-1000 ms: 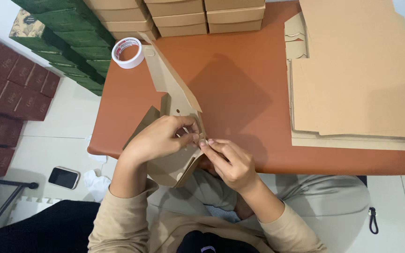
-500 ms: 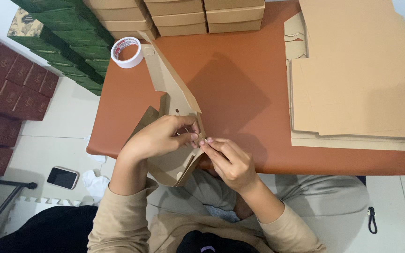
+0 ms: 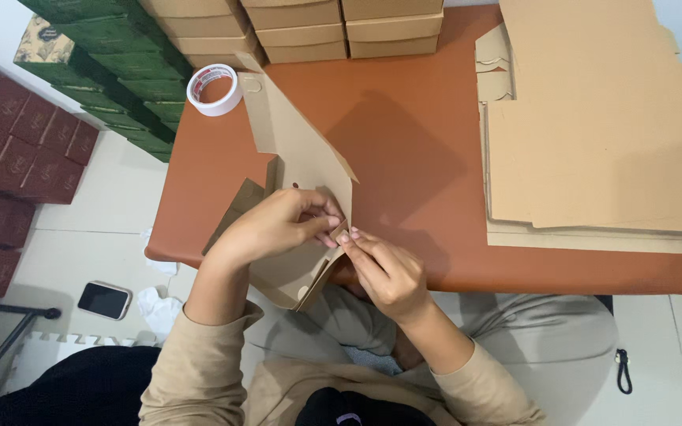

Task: The person folds a cardboard box by hand, bending the flaps along pre-scored lines to form the base and sides.

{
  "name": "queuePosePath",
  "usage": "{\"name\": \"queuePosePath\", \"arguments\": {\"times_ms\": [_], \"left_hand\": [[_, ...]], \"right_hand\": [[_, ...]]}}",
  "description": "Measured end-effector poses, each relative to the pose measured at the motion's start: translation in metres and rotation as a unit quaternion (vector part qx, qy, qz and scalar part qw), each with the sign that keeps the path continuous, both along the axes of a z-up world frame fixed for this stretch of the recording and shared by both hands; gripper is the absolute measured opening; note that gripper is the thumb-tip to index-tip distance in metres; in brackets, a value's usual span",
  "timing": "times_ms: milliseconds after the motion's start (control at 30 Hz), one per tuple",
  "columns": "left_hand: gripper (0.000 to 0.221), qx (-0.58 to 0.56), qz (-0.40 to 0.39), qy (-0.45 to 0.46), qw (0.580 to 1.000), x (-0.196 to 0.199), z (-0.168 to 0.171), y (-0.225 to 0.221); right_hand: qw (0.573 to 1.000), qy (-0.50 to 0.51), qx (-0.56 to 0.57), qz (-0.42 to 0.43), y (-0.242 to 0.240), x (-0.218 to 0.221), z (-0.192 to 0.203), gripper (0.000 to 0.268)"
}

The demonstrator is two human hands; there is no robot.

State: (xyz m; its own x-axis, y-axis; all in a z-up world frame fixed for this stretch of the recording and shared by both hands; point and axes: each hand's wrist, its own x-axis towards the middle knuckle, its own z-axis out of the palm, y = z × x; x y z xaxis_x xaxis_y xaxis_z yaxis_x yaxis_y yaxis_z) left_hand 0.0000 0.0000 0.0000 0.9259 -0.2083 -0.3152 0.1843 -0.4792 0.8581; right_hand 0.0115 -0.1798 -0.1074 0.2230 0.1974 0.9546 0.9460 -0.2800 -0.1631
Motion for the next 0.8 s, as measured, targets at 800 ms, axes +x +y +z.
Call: {"name": "queuePosePath", "arguments": {"times_ms": [800], "left_hand": [[0.029, 0.077, -0.099, 0.075, 0.989, -0.001, -0.02, 0.011]], "right_hand": [[0.982, 0.179, 0.044, 0.042, -0.002, -0.004, 0.002, 0.008]]}}
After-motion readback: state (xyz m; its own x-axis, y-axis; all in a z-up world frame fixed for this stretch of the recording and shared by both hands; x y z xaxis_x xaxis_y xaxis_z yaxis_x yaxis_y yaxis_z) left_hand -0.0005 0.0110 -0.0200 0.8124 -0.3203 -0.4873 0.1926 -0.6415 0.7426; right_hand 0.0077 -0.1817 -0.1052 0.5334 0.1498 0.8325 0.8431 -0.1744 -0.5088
